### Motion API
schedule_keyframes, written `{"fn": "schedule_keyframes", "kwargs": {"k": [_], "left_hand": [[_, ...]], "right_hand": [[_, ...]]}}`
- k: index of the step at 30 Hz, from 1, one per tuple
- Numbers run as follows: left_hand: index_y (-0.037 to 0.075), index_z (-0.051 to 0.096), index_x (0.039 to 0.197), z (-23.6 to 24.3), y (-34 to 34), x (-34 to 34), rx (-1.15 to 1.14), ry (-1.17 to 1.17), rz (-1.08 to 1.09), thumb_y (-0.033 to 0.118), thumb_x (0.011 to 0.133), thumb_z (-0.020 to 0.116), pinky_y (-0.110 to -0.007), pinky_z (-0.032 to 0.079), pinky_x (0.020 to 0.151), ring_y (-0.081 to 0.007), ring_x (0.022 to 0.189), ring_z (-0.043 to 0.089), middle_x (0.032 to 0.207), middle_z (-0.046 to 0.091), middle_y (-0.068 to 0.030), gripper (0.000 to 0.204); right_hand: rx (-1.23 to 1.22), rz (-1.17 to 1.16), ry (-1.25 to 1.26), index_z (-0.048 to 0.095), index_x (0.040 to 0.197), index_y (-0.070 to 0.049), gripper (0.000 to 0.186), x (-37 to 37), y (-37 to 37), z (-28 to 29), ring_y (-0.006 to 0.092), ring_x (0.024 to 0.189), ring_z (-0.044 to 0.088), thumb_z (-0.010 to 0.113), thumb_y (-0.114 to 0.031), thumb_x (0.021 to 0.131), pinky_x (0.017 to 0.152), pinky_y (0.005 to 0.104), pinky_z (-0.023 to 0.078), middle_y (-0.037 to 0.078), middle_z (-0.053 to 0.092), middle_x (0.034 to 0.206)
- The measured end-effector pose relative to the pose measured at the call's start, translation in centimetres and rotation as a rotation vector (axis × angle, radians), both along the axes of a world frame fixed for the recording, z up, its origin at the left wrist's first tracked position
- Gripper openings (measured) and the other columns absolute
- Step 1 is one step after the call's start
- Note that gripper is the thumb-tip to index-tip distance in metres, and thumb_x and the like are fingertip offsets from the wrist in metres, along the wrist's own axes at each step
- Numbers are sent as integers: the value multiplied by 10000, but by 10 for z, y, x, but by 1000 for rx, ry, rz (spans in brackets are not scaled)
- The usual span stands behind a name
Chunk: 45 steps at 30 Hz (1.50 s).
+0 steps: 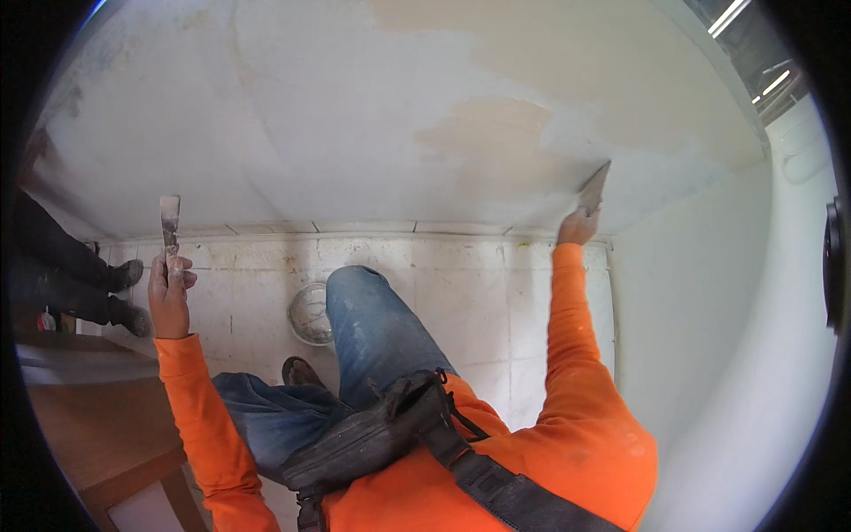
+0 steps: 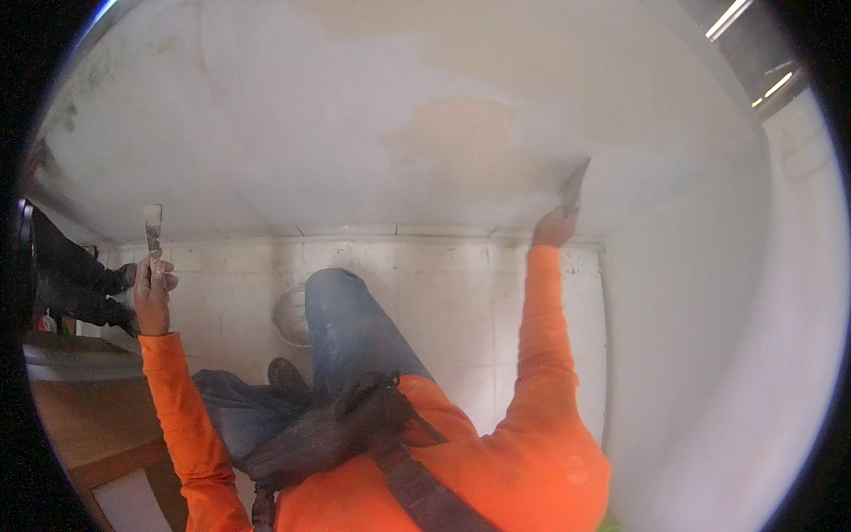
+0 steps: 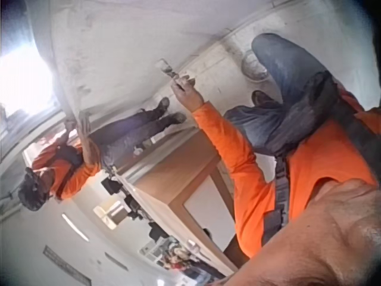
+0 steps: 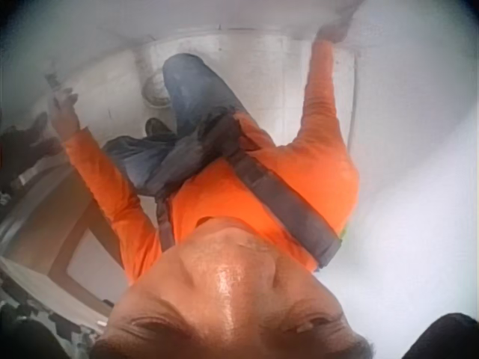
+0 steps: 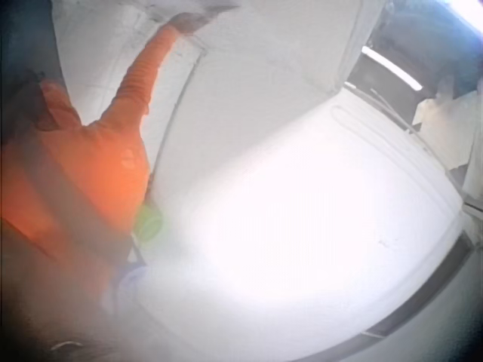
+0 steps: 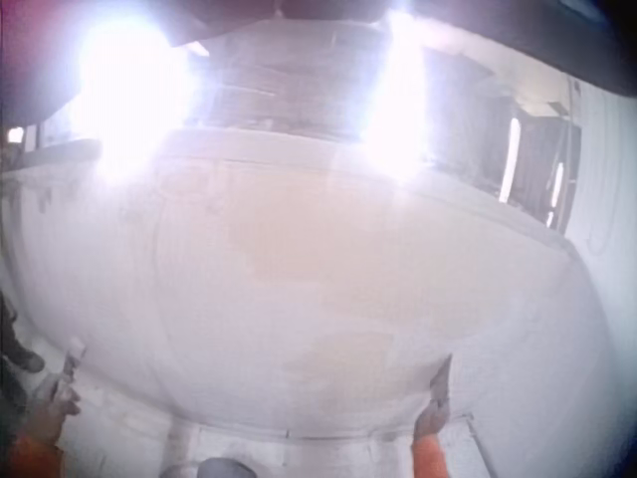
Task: The person applies a substance to a wall using a putty knife and a scraper, then stands and uses the tools to smooth the material along a different section of the wall.
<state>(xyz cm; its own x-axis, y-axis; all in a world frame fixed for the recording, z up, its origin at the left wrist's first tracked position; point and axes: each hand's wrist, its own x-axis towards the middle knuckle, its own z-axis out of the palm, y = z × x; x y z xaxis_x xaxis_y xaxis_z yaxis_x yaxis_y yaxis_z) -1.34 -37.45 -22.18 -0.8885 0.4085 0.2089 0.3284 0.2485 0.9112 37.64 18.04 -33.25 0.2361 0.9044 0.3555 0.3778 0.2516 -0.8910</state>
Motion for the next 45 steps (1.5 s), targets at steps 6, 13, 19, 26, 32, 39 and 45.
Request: {"fn": "schedule_keyframes", "kwargs": {"k": [6,13,19,26,32,39,45], "left_hand": [[12,555,1118,-1,46,2,81,-26,-100,231,1019,514,-250,466,705,-84,745,537,914,585,-33,244],[4,549,1211,-4,6,-9,-13,-24,-10,227,1018,516,-247,469,695,-85,735,537,921,587,-41,297],[4,547,1221,-11,7,-5,36,19,-39,227,1019,518,-239,475,691,-80,738,543,925,594,-38,302],[13,551,1208,-7,3,-5,59,5,-50,233,1022,514,-240,474,692,-82,743,552,933,599,-39,291],[25,566,1076,-13,13,-8,57,-8,-35,236,1019,517,-251,487,701,-87,744,563,923,602,-38,224],[25,569,1102,-10,0,-11,24,-4,-28,228,1019,510,-257,488,708,-86,750,559,917,601,-38,227],[19,568,1132,-3,12,-1,53,19,-62,213,1017,500,-250,482,699,-91,749,560,908,600,-30,236]], "right_hand": [[29,315,270,434,1394,28,511,-120,-81,-139,332,1265,467,470,-19,886,1088,409,355,201,499,1359],[-197,581,364,504,1385,2,474,-133,-168,-43,229,1326,455,499,-12,911,1095,338,341,119,503,1450],[252,334,247,401,1461,33,536,-21,-57,69,231,1359,418,482,-105,950,1109,330,322,130,490,1454],[352,282,-118,394,1444,60,596,-112,-86,60,297,1259,490,420,27,849,1076,361,358,190,518,1409],[282,826,-92,441,1449,-59,567,-260,-244,38,333,1288,462,452,-23,883,1117,495,265,144,456,1488],[115,843,328,636,1182,-35,320,-194,-212,13,267,1091,566,518,-85,889,963,379,422,143,611,1215],[-221,682,629,587,1162,37,319,-74,-163,22,156,872,593,471,-72,887,734,290,499,53,607,1000]]}}
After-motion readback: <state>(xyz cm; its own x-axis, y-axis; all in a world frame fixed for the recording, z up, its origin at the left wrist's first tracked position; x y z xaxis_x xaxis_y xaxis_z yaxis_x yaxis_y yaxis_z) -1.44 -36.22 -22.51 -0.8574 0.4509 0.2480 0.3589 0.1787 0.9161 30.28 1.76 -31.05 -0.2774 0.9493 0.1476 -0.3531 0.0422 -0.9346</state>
